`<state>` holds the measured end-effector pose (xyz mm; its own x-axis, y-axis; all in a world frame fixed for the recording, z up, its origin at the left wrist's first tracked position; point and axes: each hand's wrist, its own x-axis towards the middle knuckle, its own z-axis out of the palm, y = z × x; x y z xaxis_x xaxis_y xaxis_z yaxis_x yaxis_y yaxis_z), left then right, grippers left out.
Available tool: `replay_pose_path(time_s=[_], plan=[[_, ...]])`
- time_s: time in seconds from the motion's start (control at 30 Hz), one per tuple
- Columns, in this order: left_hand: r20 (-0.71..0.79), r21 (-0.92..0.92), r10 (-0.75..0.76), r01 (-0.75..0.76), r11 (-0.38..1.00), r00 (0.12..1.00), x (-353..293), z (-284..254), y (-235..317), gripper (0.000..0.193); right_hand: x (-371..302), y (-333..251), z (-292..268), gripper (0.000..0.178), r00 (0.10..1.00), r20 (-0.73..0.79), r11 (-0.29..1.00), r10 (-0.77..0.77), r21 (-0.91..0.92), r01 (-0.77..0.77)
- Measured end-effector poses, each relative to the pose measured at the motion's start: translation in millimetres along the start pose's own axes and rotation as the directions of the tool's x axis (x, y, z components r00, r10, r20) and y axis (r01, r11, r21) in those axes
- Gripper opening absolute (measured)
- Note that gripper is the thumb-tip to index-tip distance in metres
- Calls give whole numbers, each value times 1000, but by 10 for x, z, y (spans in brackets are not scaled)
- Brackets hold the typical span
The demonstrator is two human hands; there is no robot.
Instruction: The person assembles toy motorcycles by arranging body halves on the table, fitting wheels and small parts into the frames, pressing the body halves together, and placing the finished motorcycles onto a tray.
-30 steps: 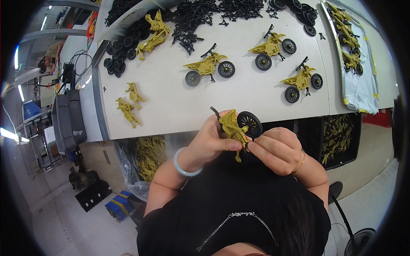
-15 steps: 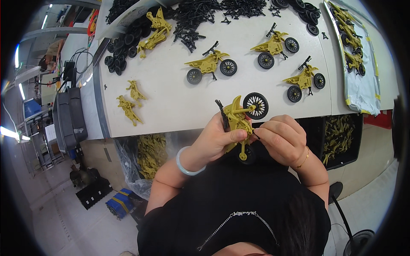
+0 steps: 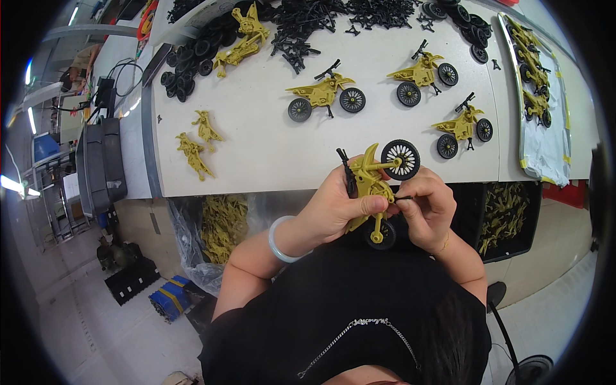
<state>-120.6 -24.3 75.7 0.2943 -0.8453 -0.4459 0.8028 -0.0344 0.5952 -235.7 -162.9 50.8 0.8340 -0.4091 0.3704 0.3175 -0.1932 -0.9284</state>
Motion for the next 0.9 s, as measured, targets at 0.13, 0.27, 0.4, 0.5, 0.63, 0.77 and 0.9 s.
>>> replay_pose_path(time_s=[0.13, 0.27, 0.4, 0.5, 0.63, 0.77, 0.9], plan=[[92, -80, 12, -5, 997, 996, -3, -14, -3, 42, -40, 0, 21, 12, 998, -14, 991, 54, 123, -51], [35, -6, 23, -23, 1000, 999, -6, -14, -22, 46, -48, 16, 48, 16, 992, -51, 974, 115, 204, -102], [87, -1, 5, -4, 1000, 996, -5, -6, 102, 38, 85, -33, -33, 29, 970, 61, 948, -237, -206, 244], [48, 13, 15, -16, 1000, 999, -5, -51, 68, 39, 124, -56, -110, 24, 957, 163, 931, -240, -239, 275], [19, 487, 98, -94, 868, 995, 49, -58, 81, 46, 82, -11, -280, 45, 990, -95, 978, -102, -193, 82], [100, 925, 256, -185, 331, 962, 64, -14, 56, 57, 360, -110, -291, 41, 913, 223, 929, 341, -226, -292], [39, 919, 239, -129, 373, 970, 4, -35, 173, 54, 300, 26, -305, 23, 920, 215, 939, 328, -183, -291]])
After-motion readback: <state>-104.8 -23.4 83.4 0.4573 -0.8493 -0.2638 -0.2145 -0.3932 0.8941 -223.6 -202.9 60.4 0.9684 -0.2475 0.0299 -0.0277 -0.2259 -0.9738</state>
